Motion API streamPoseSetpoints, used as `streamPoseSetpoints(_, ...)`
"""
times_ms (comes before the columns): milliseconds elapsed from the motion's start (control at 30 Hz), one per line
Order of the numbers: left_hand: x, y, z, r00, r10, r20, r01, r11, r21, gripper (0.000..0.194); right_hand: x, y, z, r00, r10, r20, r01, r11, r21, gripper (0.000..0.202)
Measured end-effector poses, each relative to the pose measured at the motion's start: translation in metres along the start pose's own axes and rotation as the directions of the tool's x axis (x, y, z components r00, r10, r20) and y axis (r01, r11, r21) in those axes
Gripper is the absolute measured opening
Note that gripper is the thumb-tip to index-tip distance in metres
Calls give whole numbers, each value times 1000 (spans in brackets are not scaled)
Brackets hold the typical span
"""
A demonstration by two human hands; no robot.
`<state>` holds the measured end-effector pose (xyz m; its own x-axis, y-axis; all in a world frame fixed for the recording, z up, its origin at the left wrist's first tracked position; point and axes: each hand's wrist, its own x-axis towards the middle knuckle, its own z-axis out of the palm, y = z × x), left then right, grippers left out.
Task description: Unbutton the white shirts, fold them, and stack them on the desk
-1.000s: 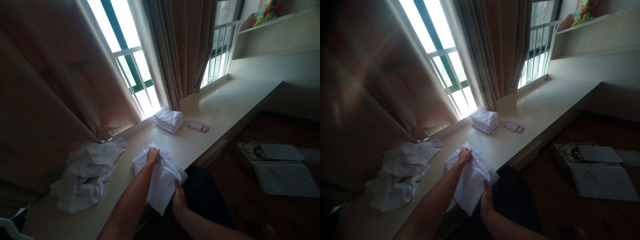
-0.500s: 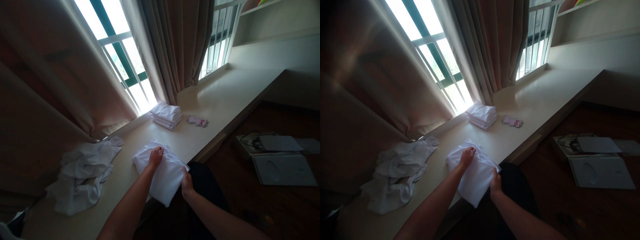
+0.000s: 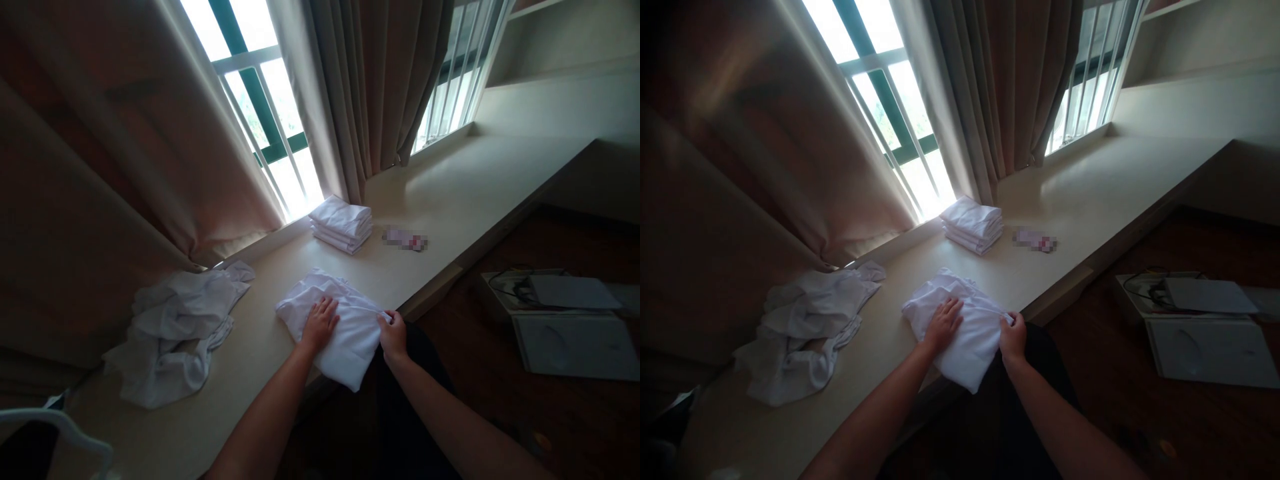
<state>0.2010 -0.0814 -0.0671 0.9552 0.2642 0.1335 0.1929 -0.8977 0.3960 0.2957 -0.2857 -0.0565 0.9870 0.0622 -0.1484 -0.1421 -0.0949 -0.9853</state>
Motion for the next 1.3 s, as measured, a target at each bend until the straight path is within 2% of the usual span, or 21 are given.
streamPoseSetpoints(67,6,-3,5,1000,-9,-12,9,1000,-9,47,-2,-9,6,989,-141,37,145,982,-119,51)
streamPoseSetpoints(100,9,-5,8,1000,-13,-19,13,1000,-14,47,-4,-13,12,961,-254,111,273,934,-229,54)
streamPoseSetpoints(133,12,-6,10,1000,-16,-25,16,1000,-20,47,-6,-14,19,903,-366,226,426,834,-352,57)
streamPoseSetpoints(167,15,-9,11,999,-19,-31,18,999,-27,46,-7,-13,26,817,-445,366,575,679,-457,60)
streamPoseSetpoints(200,19,-11,11,999,-21,-36,20,999,-34,45,-8,-10,34,724,-472,502,689,498,-527,64)
streamPoseSetpoints(233,23,-14,11,999,-24,-40,22,999,-42,44,-6,-5,42,653,-456,605,756,339,-560,68)
streamPoseSetpoints(267,26,-16,8,999,-26,-43,24,998,-49,42,-3,2,49,617,-422,664,783,240,-574,74)
streamPoseSetpoints(333,28,-22,0,998,-29,-52,26,998,-62,42,6,17,59,603,-358,713,791,151,-593,84)
streamPoseSetpoints(433,19,-29,-18,997,20,-74,-22,999,-26,42,19,34,64,606,-318,729,789,119,-603,93)
streamPoseSetpoints(567,2,-50,-35,997,63,-51,-57,991,122,44,23,38,64,600,-298,743,796,130,-591,97)
streamPoseSetpoints(667,3,-72,-36,999,23,41,-28,991,132,47,22,36,64,615,-301,729,786,150,-600,95)
streamPoseSetpoints(767,14,-89,-34,995,22,94,-30,996,84,49,21,35,65,610,-286,739,790,154,-593,96)
streamPoseSetpoints(900,23,-94,-43,993,45,108,-51,997,52,46,25,34,64,615,-264,743,787,155,-597,96)
streamPoseSetpoints(1033,12,-93,-54,993,82,85,-88,993,73,45,42,34,54,592,-286,754,803,127,-582,86)
streamPoseSetpoints(1167,3,-105,-44,993,36,108,-52,988,144,47,59,35,44,573,-297,764,815,116,-567,84)
streamPoseSetpoints(1300,9,-121,-34,992,-1,130,-15,993,117,47,62,37,46,581,-289,761,811,118,-574,85)
